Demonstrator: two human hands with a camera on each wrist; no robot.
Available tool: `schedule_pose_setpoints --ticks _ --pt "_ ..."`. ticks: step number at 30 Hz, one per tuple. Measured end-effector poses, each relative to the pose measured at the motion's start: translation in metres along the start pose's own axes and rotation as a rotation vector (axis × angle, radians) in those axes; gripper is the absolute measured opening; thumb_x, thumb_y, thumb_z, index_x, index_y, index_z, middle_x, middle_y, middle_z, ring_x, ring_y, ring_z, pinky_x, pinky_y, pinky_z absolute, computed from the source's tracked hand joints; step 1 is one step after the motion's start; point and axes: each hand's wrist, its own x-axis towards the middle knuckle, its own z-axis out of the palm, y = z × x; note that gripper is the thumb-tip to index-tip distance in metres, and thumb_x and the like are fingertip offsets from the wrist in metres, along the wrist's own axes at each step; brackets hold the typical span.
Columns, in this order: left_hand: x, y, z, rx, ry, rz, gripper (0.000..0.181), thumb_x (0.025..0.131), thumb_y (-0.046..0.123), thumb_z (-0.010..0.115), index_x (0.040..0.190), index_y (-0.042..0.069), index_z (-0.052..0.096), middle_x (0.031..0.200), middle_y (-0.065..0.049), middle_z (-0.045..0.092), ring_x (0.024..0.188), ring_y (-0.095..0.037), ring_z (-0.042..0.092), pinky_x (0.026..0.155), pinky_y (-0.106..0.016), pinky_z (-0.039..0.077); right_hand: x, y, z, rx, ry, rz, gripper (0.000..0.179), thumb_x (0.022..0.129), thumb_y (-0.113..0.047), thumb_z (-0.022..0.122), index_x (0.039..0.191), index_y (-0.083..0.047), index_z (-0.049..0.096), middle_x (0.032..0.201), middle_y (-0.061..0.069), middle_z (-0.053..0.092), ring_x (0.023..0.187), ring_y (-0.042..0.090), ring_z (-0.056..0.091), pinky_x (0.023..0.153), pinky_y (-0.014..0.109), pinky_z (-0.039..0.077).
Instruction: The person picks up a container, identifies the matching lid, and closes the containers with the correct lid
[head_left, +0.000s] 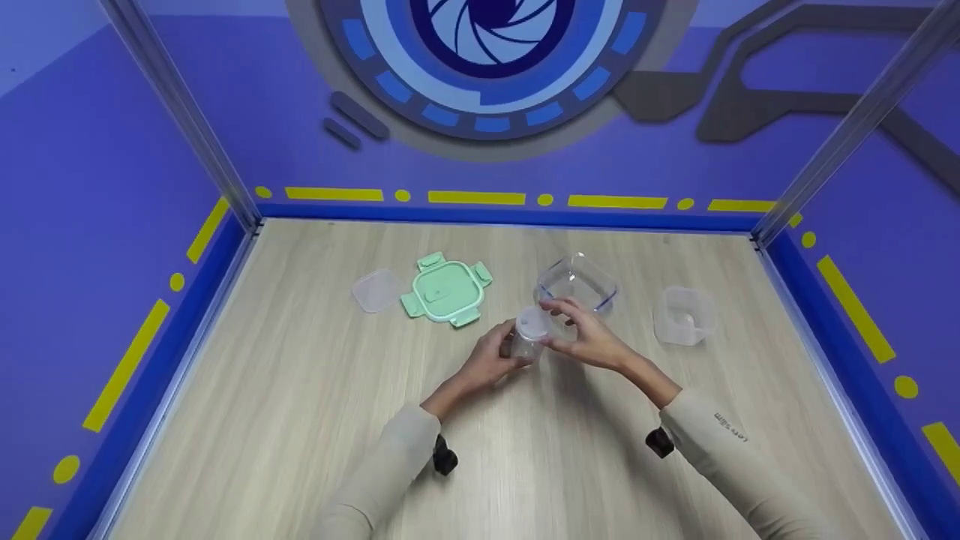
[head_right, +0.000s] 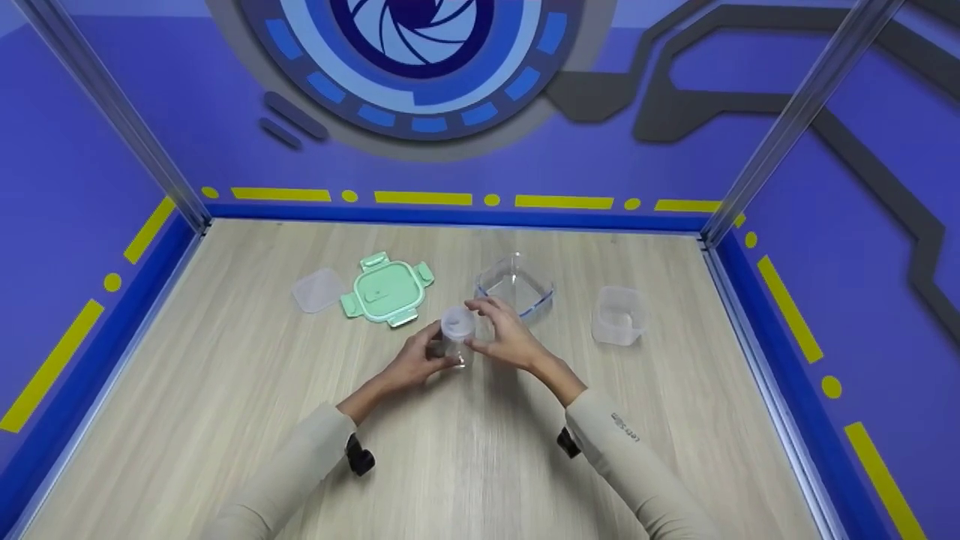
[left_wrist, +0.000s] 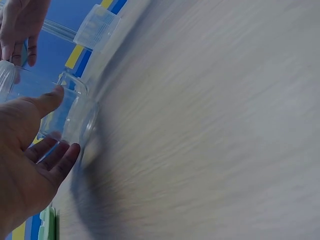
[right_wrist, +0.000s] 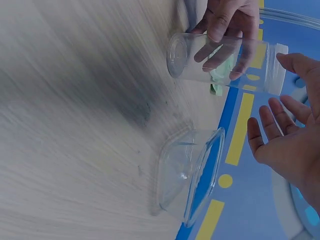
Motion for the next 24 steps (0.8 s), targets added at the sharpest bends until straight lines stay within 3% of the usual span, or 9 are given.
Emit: schedule_pose_setpoints --ticks 5,10,20,24 --pt "0.001 0.0 0.0 0.02 -0.002 -0.023 0.068 0.092 0.013 0.076 0.152 0.008 0.044 0.141 -0.013 0.057 0.134 -0.026 0.055 0.113 -0.045 0.047 0.001 0.001 0.003 -0.014 0.001 -0.002 0.058 0.087 -0.013 0.08 0.139 0.002 0.057 0.136 0.02 0.06 0.116 0.037 0.06 0.096 0.058 0.051" --pt "0.003 -0.002 0.0 0.039 0.014 -0.002 0.067 0.091 0.013 0.078 0.149 0.006 0.046 0.14 -0.015 0.058 0.133 -0.028 0.056 0.112 -0.046 0.047 0.002 0.001 0.006 -0.001 0.024 0.009 0.058 0.087 -0.013 0.08 0.139 0.001 0.058 0.132 0.018 0.062 0.113 0.033 0.06 0.093 0.052 0.052" --pt "0.003 -0.004 0.001 0.006 0.015 -0.012 0.066 0.09 0.013 0.078 0.149 0.009 0.047 0.137 -0.013 0.058 0.128 -0.027 0.058 0.109 -0.045 0.05 0.002 -0.002 0.013 0.008 0.077 0.082 0.059 0.086 -0.02 0.083 0.137 0.0 0.06 0.126 0.017 0.062 0.113 0.032 0.059 0.091 0.05 0.051" --pt "0.004 -0.004 0.002 -0.011 0.015 -0.005 0.067 0.089 0.01 0.079 0.148 0.008 0.048 0.134 -0.015 0.059 0.121 -0.029 0.062 0.104 -0.045 0.054 0.0 -0.003 0.016 -0.004 0.104 0.101 0.063 0.084 -0.021 0.085 0.138 0.001 0.058 0.125 0.018 0.062 0.113 0.033 0.059 0.089 0.043 0.051"
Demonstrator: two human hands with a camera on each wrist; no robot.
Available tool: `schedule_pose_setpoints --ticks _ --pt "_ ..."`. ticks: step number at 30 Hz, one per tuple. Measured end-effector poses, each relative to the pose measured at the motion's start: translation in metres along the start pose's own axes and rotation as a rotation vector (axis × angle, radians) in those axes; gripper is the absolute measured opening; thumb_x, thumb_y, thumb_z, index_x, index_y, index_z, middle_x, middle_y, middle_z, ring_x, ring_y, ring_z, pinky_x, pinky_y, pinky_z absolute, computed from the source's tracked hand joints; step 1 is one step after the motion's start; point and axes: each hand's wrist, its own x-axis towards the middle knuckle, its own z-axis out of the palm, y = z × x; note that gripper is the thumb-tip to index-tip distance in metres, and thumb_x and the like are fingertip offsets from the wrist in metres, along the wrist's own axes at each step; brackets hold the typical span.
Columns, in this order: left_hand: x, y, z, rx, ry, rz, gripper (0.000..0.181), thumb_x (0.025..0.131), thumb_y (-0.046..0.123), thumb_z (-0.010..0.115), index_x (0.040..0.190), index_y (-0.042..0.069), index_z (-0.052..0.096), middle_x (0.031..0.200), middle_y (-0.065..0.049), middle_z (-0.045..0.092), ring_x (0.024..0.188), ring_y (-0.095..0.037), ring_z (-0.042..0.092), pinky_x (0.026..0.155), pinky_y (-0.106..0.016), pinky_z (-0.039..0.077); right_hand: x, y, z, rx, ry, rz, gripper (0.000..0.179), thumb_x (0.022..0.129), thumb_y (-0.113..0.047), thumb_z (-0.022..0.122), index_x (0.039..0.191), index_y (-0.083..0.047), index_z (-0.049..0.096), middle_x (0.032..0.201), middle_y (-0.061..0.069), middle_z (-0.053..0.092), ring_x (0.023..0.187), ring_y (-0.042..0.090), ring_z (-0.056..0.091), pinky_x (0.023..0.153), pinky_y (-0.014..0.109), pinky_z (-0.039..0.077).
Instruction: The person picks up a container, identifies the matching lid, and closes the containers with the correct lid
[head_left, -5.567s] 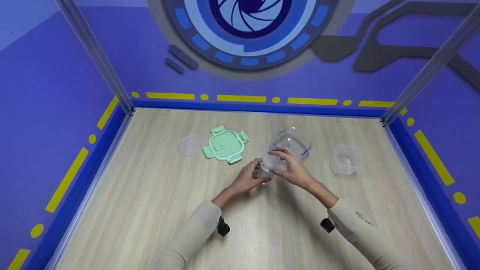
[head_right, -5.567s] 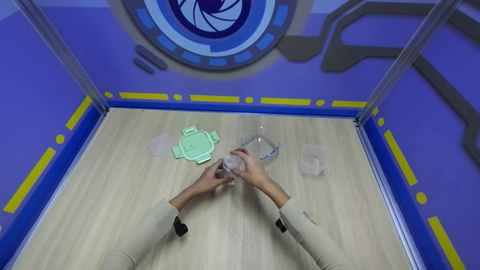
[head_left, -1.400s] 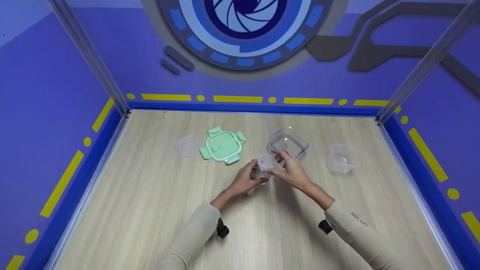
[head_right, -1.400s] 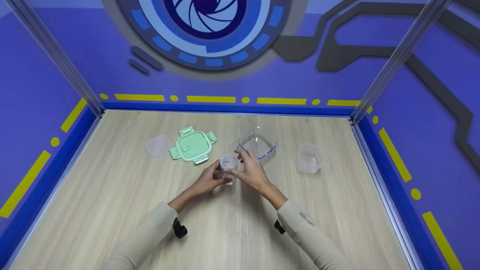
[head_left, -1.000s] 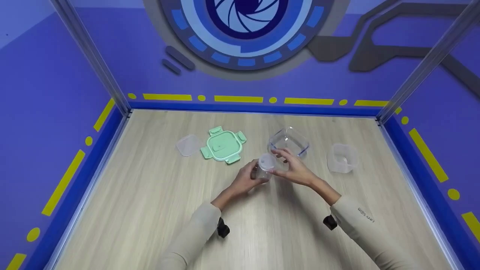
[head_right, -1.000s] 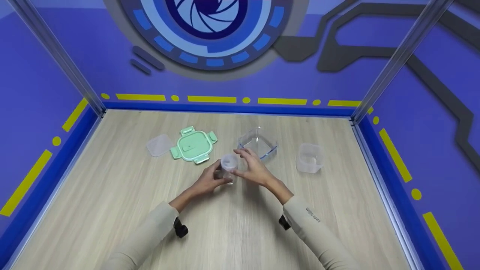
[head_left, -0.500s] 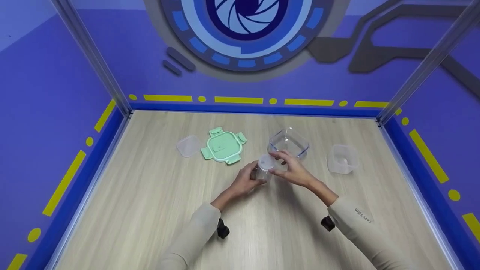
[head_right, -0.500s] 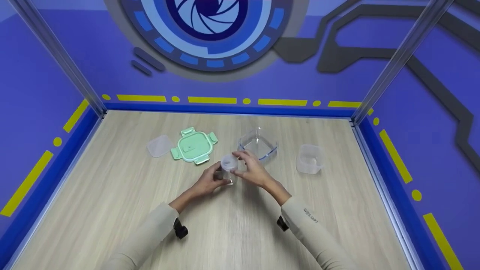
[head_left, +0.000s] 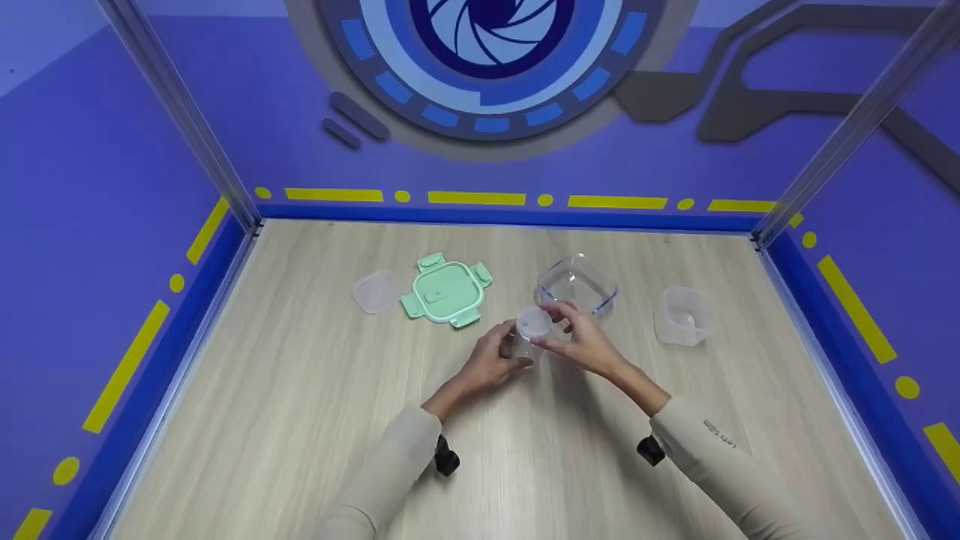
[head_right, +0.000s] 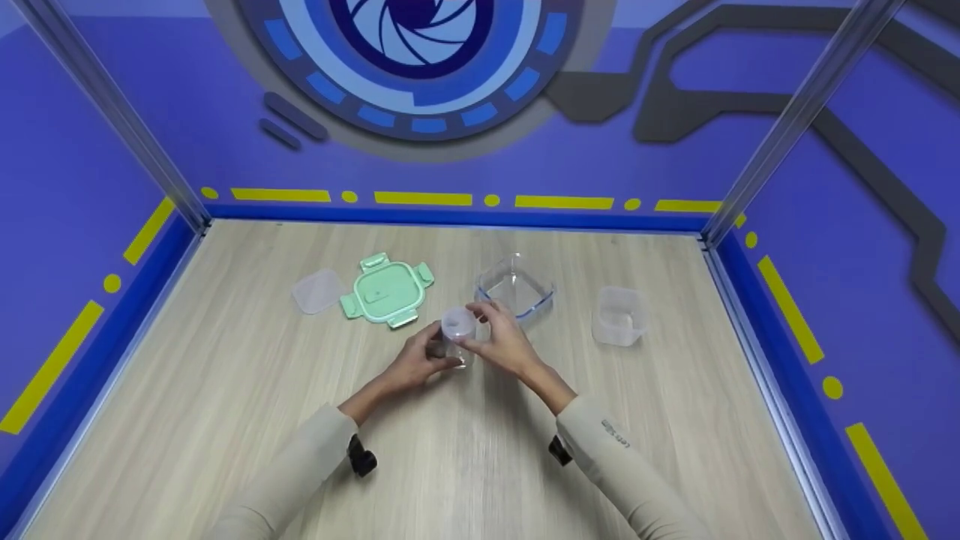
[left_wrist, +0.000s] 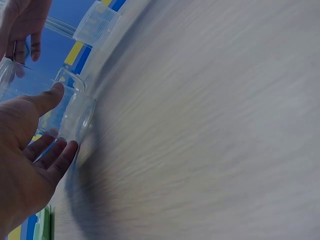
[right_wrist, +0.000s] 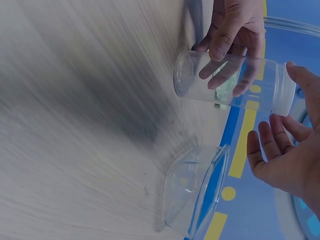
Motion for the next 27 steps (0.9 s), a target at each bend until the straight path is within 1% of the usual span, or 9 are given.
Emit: schedule_pose_setpoints --ticks 3,5,7,10,13,17,22,27 --pt "0.0002 0.0002 0.0002 0.003 0.0 0.011 0.066 0.088 0.009 0.08 0.146 0.007 0.049 0.132 -0.016 0.06 0.119 -0.03 0.063 0.101 -0.045 0.055 -0.0015 0.0014 0.0014 0.0 0.008 -0.013 0.074 0.082 -0.021 0.087 0.144 0.001 0.052 0.13 0.019 0.059 0.118 0.035 0.059 0.092 0.045 0.051" --pt "0.0001 -0.0001 -0.0001 0.012 -0.004 0.016 0.066 0.088 0.008 0.08 0.146 0.006 0.049 0.131 -0.016 0.06 0.118 -0.031 0.063 0.1 -0.046 0.055 -0.0024 0.0024 0.0015 0.0 0.005 -0.032 0.08 0.082 -0.022 0.087 0.147 0.002 0.047 0.136 0.02 0.056 0.123 0.038 0.057 0.097 0.051 0.051" --pt "0.0002 -0.0004 -0.0006 0.029 -0.005 0.015 0.066 0.088 0.009 0.08 0.146 0.006 0.049 0.132 -0.016 0.06 0.119 -0.031 0.061 0.101 -0.046 0.054 -0.003 0.0027 0.001 0.002 -0.002 -0.047 0.082 0.083 -0.021 0.086 0.15 0.002 0.044 0.141 0.021 0.054 0.128 0.04 0.055 0.101 0.055 0.05" --pt "0.0006 -0.0005 -0.0016 0.041 -0.004 0.007 0.066 0.088 0.009 0.08 0.147 0.007 0.049 0.132 -0.016 0.06 0.12 -0.031 0.06 0.102 -0.047 0.053 -0.0036 0.0023 0.0001 -0.014 -0.02 -0.075 0.076 0.087 -0.018 0.082 0.15 0.002 0.045 0.145 0.022 0.053 0.131 0.04 0.053 0.105 0.058 0.048" --pt "0.0013 -0.0003 -0.0026 0.044 -0.002 0.0 0.065 0.089 0.009 0.078 0.147 0.007 0.048 0.134 -0.015 0.059 0.124 -0.031 0.059 0.105 -0.047 0.051 -0.0035 0.0019 -0.0005 -0.031 -0.034 -0.104 0.066 0.09 -0.013 0.077 0.147 0.003 0.049 0.146 0.022 0.054 0.133 0.04 0.052 0.107 0.058 0.048" --pt "0.0023 -0.0002 -0.0031 0.047 0.005 0.016 0.065 0.09 0.01 0.078 0.147 0.006 0.047 0.134 -0.016 0.059 0.126 -0.032 0.059 0.108 -0.048 0.05 -0.0029 0.0014 -0.0015 -0.038 -0.049 -0.113 0.057 0.092 -0.01 0.074 0.144 0.002 0.053 0.146 0.022 0.055 0.134 0.039 0.052 0.106 0.058 0.049" --pt "0.0032 -0.0007 -0.002 0.051 0.003 0.032 0.066 0.09 0.012 0.079 0.147 0.005 0.047 0.135 -0.016 0.06 0.127 -0.032 0.058 0.109 -0.049 0.049 -0.0029 0.0017 -0.0024 -0.038 -0.035 -0.092 0.056 0.091 -0.009 0.076 0.143 0.0 0.055 0.143 0.02 0.057 0.128 0.037 0.056 0.101 0.057 0.051" --pt "0.0052 -0.0003 -0.0012 0.045 0.001 0.012 0.067 0.089 0.013 0.079 0.148 0.006 0.048 0.137 -0.015 0.059 0.129 -0.029 0.057 0.111 -0.047 0.048 -0.0023 0.0023 -0.0011 -0.049 0.001 -0.077 0.056 0.089 -0.009 0.079 0.139 0.002 0.057 0.135 0.019 0.062 0.122 0.035 0.059 0.099 0.055 0.052"
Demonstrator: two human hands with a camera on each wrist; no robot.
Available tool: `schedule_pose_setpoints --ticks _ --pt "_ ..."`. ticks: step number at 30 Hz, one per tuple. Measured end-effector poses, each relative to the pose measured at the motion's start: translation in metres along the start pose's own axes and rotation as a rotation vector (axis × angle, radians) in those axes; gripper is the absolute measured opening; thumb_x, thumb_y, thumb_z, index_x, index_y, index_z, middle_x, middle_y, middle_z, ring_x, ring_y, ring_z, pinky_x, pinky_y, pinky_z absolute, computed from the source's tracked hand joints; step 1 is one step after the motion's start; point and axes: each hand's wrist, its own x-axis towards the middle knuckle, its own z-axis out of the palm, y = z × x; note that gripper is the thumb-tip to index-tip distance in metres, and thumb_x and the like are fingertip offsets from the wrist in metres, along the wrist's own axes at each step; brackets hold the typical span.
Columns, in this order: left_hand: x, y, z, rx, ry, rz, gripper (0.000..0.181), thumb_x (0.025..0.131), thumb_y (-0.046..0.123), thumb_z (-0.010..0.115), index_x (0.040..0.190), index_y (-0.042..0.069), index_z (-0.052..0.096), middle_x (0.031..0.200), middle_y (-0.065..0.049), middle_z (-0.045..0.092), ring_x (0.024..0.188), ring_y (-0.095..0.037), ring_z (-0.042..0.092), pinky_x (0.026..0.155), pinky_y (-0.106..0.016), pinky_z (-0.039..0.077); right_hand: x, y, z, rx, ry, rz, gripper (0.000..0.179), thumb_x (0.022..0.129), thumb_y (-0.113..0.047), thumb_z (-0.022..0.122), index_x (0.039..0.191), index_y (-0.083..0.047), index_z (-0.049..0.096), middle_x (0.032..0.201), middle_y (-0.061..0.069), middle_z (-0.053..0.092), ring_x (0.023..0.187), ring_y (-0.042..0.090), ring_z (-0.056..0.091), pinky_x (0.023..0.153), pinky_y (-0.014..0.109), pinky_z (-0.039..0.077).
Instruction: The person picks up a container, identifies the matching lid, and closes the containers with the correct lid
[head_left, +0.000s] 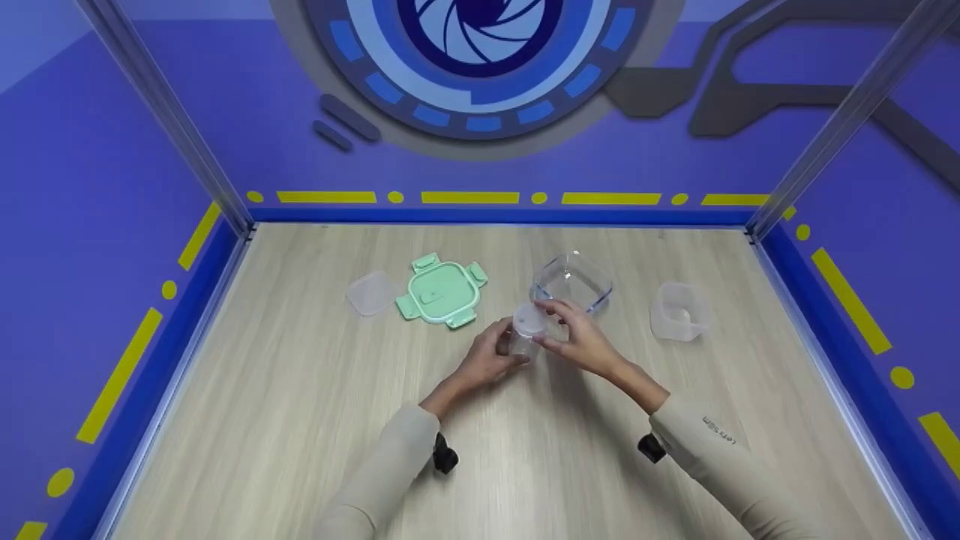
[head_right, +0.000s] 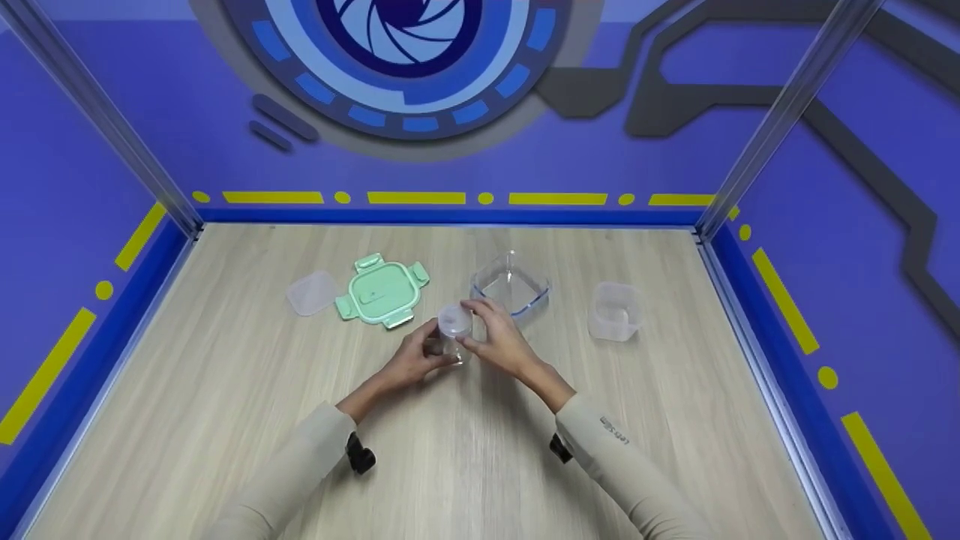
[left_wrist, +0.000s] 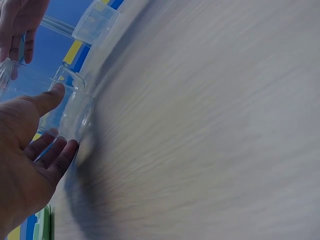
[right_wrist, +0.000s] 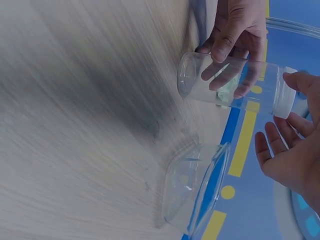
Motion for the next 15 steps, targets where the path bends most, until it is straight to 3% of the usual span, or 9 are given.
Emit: schedule_pose_setpoints --ticks 15 --pt "0.0 0.001 -0.001 -0.001 0.004 -0.006 0.065 0.089 0.011 0.079 0.146 0.007 0.05 0.137 -0.015 0.059 0.128 -0.029 0.057 0.111 -0.047 0.047 -0.001 -0.001 0.011 0.023 0.09 0.061 0.057 0.084 -0.013 0.084 0.134 0.002 0.06 0.122 0.019 0.062 0.112 0.031 0.059 0.093 0.055 0.053"
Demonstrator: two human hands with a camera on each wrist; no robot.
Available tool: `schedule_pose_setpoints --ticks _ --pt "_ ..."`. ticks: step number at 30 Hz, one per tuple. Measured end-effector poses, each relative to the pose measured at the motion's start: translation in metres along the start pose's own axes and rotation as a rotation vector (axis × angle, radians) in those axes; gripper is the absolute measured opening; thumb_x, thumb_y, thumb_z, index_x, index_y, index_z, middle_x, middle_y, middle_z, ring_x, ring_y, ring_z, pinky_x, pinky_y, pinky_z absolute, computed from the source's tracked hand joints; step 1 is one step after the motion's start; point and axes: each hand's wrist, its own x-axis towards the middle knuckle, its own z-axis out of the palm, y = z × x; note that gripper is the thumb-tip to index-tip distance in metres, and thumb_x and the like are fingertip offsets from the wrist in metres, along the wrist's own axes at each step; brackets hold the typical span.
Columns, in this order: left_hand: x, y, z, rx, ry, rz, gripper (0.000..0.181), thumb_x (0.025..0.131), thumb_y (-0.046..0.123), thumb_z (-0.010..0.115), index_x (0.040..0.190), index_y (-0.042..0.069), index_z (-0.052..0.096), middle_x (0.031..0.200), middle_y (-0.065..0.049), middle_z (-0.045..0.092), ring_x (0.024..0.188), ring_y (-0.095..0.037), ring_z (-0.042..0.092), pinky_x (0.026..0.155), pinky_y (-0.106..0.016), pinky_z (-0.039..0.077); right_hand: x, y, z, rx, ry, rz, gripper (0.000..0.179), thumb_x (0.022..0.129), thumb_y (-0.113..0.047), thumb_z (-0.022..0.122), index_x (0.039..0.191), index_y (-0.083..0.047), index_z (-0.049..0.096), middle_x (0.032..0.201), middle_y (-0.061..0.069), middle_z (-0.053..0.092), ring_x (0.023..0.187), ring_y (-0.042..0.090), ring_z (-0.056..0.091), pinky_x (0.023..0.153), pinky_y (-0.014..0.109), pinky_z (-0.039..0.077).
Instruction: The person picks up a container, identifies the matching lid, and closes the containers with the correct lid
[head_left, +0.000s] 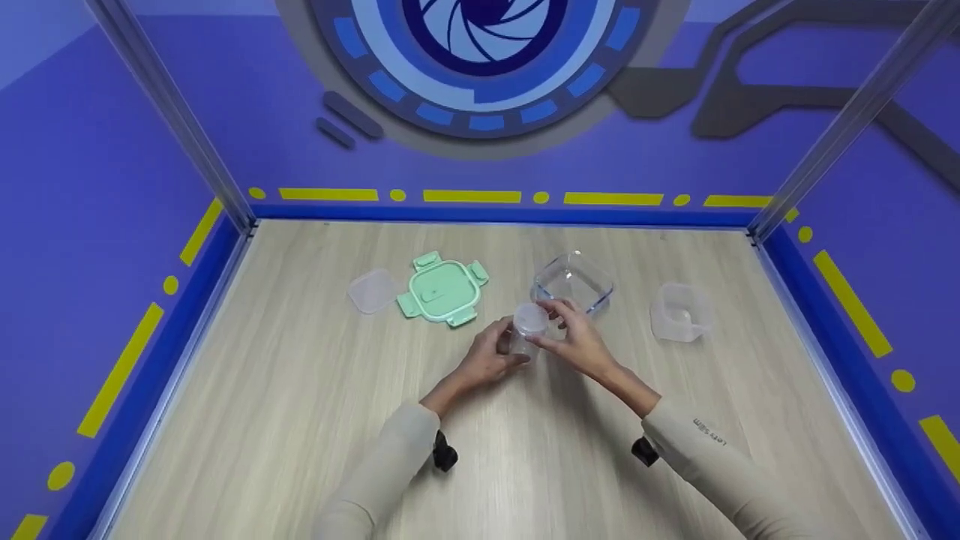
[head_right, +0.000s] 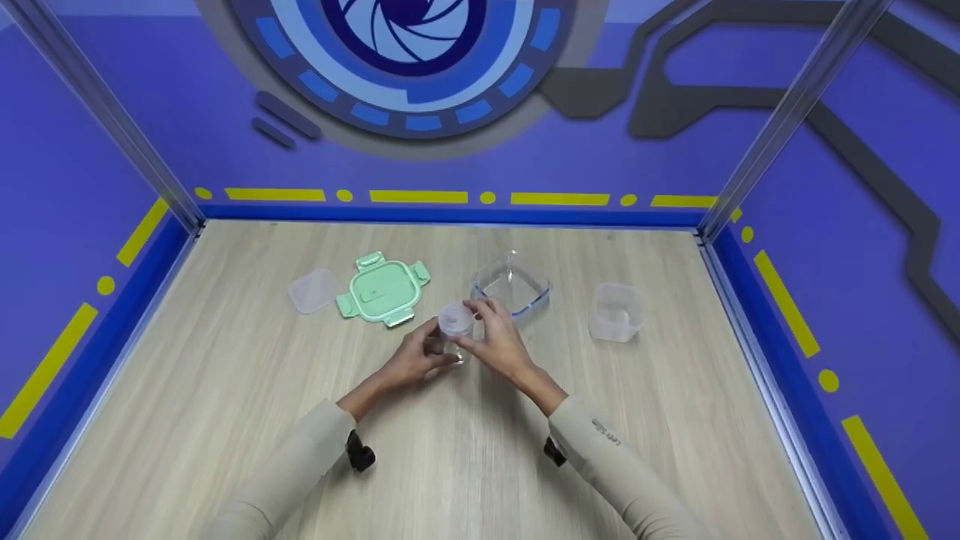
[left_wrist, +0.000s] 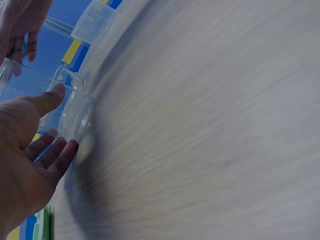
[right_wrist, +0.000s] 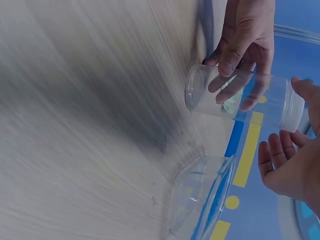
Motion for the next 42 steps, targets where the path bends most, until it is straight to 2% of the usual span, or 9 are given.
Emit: schedule_pose_setpoints --ticks 7,14,17,21,24,27,33,42 --pt "0.0 0.001 -0.001 -0.015 -0.006 0.002 0.063 0.089 0.011 0.079 0.145 0.006 0.05 0.136 -0.015 0.059 0.128 -0.031 0.058 0.11 -0.049 0.048 0.0 0.001 0.001 -0.005 0.02 -0.003 0.061 0.083 -0.016 0.085 0.135 0.003 0.059 0.118 0.017 0.063 0.108 0.03 0.06 0.09 0.053 0.054" --pt "-0.001 0.0 0.0 -0.018 -0.02 0.0 0.065 0.09 0.01 0.078 0.147 0.007 0.048 0.138 -0.014 0.058 0.128 -0.029 0.058 0.109 -0.046 0.05 0.002 0.003 -0.005 -0.003 -0.024 -0.016 0.067 0.085 -0.02 0.085 0.14 0.002 0.055 0.125 0.018 0.061 0.114 0.033 0.06 0.093 0.054 0.053" --pt "-0.001 0.0 0.0 -0.035 -0.021 0.011 0.065 0.089 0.008 0.078 0.147 0.006 0.048 0.137 -0.016 0.059 0.126 -0.031 0.06 0.106 -0.047 0.052 0.007 0.002 -0.01 0.014 -0.062 -0.043 0.067 0.085 -0.021 0.085 0.141 0.001 0.055 0.133 0.02 0.06 0.121 0.037 0.058 0.097 0.057 0.052" --pt "-0.001 -0.001 -0.001 -0.034 -0.019 0.004 0.065 0.089 0.008 0.078 0.147 0.006 0.048 0.138 -0.016 0.058 0.127 -0.032 0.059 0.107 -0.048 0.051 0.013 0.001 -0.018 0.001 -0.159 -0.076 0.068 0.087 -0.025 0.082 0.145 -0.003 0.054 0.144 0.017 0.056 0.131 0.035 0.054 0.104 0.057 0.049" --pt "-0.001 -0.001 -0.001 -0.021 -0.009 0.01 0.065 0.088 0.008 0.079 0.145 0.004 0.049 0.136 -0.017 0.06 0.126 -0.032 0.059 0.107 -0.048 0.05 0.015 0.0 -0.021 -0.015 -0.219 -0.088 0.066 0.089 -0.026 0.08 0.146 -0.005 0.053 0.147 0.016 0.054 0.135 0.035 0.052 0.108 0.057 0.048" --pt "-0.001 0.0 0.0 -0.009 -0.003 0.017 0.065 0.088 0.008 0.08 0.145 0.003 0.05 0.134 -0.018 0.06 0.125 -0.032 0.059 0.107 -0.048 0.05 0.016 0.001 -0.021 -0.01 -0.242 -0.095 0.063 0.09 -0.02 0.079 0.145 -0.003 0.054 0.147 0.018 0.054 0.135 0.036 0.052 0.109 0.057 0.047" --pt "0.0 -0.001 0.001 -0.012 -0.01 0.026 0.064 0.089 0.009 0.079 0.145 0.004 0.05 0.136 -0.019 0.059 0.127 -0.032 0.059 0.107 -0.049 0.05 0.013 0.003 -0.019 0.011 -0.223 -0.073 0.061 0.09 -0.013 0.078 0.144 -0.001 0.054 0.146 0.02 0.054 0.133 0.037 0.052 0.106 0.057 0.048" --pt "0.001 -0.003 0.002 0.012 0.001 0.019 0.065 0.088 0.01 0.08 0.146 0.005 0.05 0.137 -0.017 0.059 0.129 -0.032 0.057 0.111 -0.049 0.048 0.012 0.003 -0.013 -0.021 -0.131 -0.095 0.06 0.087 -0.017 0.082 0.139 0.002 0.058 0.136 0.018 0.06 0.12 0.033 0.059 0.097 0.051 0.052"
